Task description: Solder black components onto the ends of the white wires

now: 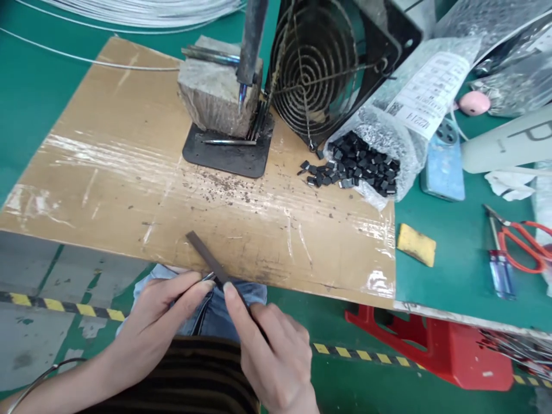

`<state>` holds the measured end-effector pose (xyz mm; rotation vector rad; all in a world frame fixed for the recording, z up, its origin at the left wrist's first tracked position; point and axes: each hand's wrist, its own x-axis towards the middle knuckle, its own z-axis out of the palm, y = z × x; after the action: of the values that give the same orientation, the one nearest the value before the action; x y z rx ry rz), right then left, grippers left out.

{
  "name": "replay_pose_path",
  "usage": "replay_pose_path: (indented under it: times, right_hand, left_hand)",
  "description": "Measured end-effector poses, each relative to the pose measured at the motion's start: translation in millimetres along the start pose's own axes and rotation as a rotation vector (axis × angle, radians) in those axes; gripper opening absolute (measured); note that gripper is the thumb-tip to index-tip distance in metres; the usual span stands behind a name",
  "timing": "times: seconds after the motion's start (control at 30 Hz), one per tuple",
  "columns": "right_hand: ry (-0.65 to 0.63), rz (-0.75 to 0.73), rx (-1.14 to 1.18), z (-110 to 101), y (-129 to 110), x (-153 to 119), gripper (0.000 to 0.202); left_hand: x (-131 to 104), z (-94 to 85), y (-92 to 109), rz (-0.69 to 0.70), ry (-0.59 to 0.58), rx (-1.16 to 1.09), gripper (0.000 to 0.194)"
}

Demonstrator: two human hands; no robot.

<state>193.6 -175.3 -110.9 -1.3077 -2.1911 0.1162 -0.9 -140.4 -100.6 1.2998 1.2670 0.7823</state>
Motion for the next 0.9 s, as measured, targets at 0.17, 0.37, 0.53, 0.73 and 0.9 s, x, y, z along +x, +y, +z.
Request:
replay_pose_path:
  times: [0.17,0.37,0.53,0.73,0.9]
  right_hand:
    - [0.004,0.005,-0.057,-4,2,-7,0.069]
    - [0.027,-0.001,-0.051,1,3,2,0.069]
    - [-0.034,0.014,-0.022,-10,2,-12,0.067]
    - [0.034,-0.006,-0.023,3,3,2,0.070]
    - [-0.036,0.020,-0.003,-9,1,-14,0.067]
  left_hand:
    - [3,-1.3,6,-0.097,-0.047,-0.090,0.042]
    - [1,0.9,0,0.089,0.058,0.130,0.041]
    - [0,2.2,-6,0.236,0.106,0.301,0.038]
    - [0,2.4,-6,0.192,0.087,0.254,0.039]
    - [0,1.8,-4,0.105,0.034,0.149,0.042]
